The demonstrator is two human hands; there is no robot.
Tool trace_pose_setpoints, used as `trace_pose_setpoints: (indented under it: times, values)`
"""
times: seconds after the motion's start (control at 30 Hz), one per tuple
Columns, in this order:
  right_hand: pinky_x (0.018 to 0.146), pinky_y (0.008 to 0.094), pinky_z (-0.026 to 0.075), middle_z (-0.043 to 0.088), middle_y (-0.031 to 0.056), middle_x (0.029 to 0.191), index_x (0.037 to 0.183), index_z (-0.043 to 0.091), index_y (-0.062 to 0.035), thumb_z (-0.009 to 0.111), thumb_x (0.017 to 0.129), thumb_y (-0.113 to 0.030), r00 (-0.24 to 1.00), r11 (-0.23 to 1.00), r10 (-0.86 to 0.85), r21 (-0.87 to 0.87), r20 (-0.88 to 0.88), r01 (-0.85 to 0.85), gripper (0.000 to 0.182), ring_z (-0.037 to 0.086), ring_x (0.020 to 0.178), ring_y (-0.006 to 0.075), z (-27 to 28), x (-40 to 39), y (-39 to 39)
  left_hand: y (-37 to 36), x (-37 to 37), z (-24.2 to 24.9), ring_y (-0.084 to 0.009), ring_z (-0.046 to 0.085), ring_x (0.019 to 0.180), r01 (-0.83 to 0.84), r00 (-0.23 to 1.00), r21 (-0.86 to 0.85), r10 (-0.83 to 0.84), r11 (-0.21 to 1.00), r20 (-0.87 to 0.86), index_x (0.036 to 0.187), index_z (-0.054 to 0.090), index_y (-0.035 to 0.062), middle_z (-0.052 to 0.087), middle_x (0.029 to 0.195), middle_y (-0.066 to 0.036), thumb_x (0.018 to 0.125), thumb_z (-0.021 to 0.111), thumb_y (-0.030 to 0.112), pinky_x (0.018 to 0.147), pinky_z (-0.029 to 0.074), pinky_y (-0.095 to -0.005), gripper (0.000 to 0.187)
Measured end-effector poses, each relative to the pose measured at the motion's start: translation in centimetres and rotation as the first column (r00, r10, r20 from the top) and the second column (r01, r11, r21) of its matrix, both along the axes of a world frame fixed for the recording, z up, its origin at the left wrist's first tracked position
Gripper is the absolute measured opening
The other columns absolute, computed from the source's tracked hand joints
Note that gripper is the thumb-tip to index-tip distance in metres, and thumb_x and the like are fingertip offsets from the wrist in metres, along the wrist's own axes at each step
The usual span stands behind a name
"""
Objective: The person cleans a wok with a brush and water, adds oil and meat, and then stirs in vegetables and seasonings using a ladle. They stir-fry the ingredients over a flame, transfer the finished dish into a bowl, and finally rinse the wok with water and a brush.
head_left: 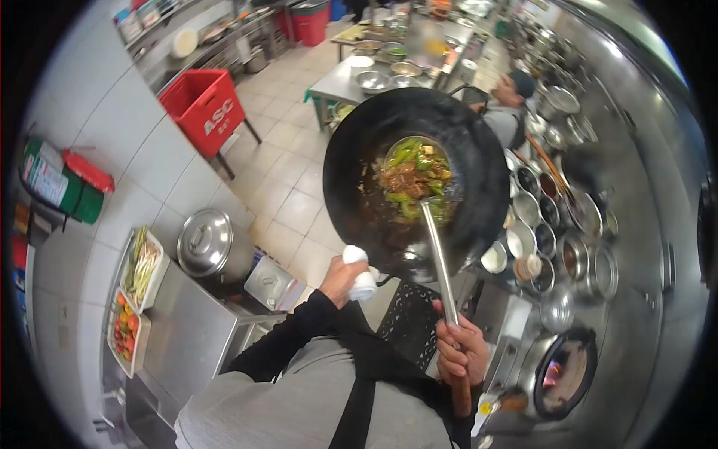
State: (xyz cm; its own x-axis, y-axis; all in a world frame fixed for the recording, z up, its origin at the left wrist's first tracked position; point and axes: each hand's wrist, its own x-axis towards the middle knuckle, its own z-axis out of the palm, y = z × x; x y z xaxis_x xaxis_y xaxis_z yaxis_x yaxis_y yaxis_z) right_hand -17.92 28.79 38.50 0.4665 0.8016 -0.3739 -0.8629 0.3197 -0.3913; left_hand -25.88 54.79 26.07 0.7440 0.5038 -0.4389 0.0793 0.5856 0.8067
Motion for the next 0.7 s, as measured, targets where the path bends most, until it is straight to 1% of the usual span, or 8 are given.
trace_pose_setpoints:
  times: [0.13, 0.17, 0.27, 0.3, 0.4, 0.47, 0.5, 0.7]
  values:
    - [0.032, 0.0175, 0.033, 0.043, 0.0056, 0.079, 0.141, 0.038, 0.0105, 0.046, 0.099, -0.003, 0.983, 0.981, 0.183, -0.054, -0.028, -0.184, 0.045, 0.033, 0.043, 0.0019, -3.2, 5.4, 10.3, 8.0, -1.1, -4.3, -0.018, 0.061, 0.057, -0.231, 0.971, 0.012, 0.232, 0.973, -0.053, 0.079, 0.063, -0.0003, 0.061, 0.07, -0.006, 0.079, 0.06, 0.003, 0.05, 0.046, -0.0347, 0.004]
    - [0.031, 0.0172, 0.032, 0.042, 0.0051, 0.079, 0.141, 0.037, 0.0108, 0.046, 0.099, -0.004, 0.972, 0.972, 0.222, -0.059, -0.071, -0.227, 0.045, 0.033, 0.044, 0.002, -3.6, 6.8, 13.1, 10.1, -1.1, -5.4, -0.0189, 0.061, 0.057, -0.295, 0.951, 0.071, 0.3, 0.953, -0.074, 0.079, 0.063, -0.0006, 0.063, 0.072, -0.007, 0.078, 0.061, 0.004, 0.051, 0.046, -0.0348, 0.005]
    - [0.032, 0.0176, 0.032, 0.041, 0.0048, 0.08, 0.141, 0.036, 0.0105, 0.044, 0.1, -0.004, 0.939, 0.939, 0.317, -0.099, -0.131, -0.33, 0.044, 0.034, 0.045, 0.0022, -4.3, 10.8, 21.9, 16.7, -0.2, -6.3, -0.0182, 0.062, 0.059, -0.381, 0.917, 0.031, 0.382, 0.924, -0.117, 0.076, 0.062, -0.001, 0.062, 0.069, -0.007, 0.077, 0.061, 0.006, 0.054, 0.046, -0.033, 0.007]
    - [0.032, 0.0179, 0.033, 0.04, 0.0045, 0.08, 0.141, 0.036, 0.0101, 0.044, 0.1, -0.004, 0.925, 0.933, 0.341, -0.06, -0.168, -0.355, 0.044, 0.035, 0.046, 0.0025, -4.5, 12.1, 24.7, 18.8, 0.4, -6.8, -0.0177, 0.062, 0.06, -0.434, 0.895, 0.024, 0.434, 0.901, -0.104, 0.076, 0.062, -0.0006, 0.062, 0.069, -0.006, 0.077, 0.062, 0.005, 0.055, 0.046, -0.033, 0.006]
    - [0.033, 0.0182, 0.034, 0.04, 0.0045, 0.081, 0.141, 0.037, 0.0099, 0.044, 0.101, -0.004, 0.908, 0.914, 0.383, -0.073, -0.169, -0.399, 0.043, 0.035, 0.046, 0.0025, -4.2, 15.5, 31.6, 25.2, 2.8, -6.9, -0.0162, 0.061, 0.06, -0.515, 0.846, 0.002, 0.509, 0.857, -0.16, 0.074, 0.061, 0.0003, 0.061, 0.068, -0.005, 0.077, 0.061, 0.004, 0.054, 0.045, -0.0332, 0.005]
    - [0.032, 0.0174, 0.034, 0.041, 0.0041, 0.081, 0.141, 0.037, 0.0103, 0.044, 0.1, -0.004, 0.908, 0.91, 0.395, -0.076, -0.14, -0.408, 0.044, 0.036, 0.046, 0.002, -3.6, 18.0, 35.9, 29.4, 4.6, -7.6, -0.0183, 0.062, 0.06, -0.516, 0.852, -0.003, 0.513, 0.857, -0.104, 0.079, 0.061, 0.0034, 0.061, 0.072, -0.006, 0.08, 0.061, 0.005, 0.053, 0.047, -0.0348, 0.002]
    - [0.031, 0.0171, 0.034, 0.041, 0.004, 0.08, 0.141, 0.037, 0.0105, 0.044, 0.1, -0.004, 0.91, 0.912, 0.394, -0.069, -0.126, -0.404, 0.044, 0.036, 0.046, 0.0019, -3.3, 19.5, 37.9, 31.3, 5.6, -7.9, -0.0175, 0.061, 0.059, -0.484, 0.87, 0.026, 0.484, 0.875, -0.093, 0.077, 0.06, 0.0053, 0.06, 0.071, -0.004, 0.081, 0.06, 0.007, 0.053, 0.047, -0.035, 0.004]
    - [0.03, 0.0164, 0.034, 0.041, 0.0035, 0.08, 0.141, 0.036, 0.0113, 0.044, 0.1, -0.005, 0.918, 0.919, 0.394, 0.001, -0.039, -0.394, 0.044, 0.037, 0.045, 0.0012, -1.3, 30.6, 48.2, 40.8, 14.6, -7.4, -0.0166, 0.061, 0.058, -0.545, 0.838, -0.044, 0.543, 0.838, -0.051, 0.078, 0.06, 0.0055, 0.059, 0.07, -0.004, 0.083, 0.059, 0.007, 0.051, 0.048, -0.0333, 0.006]
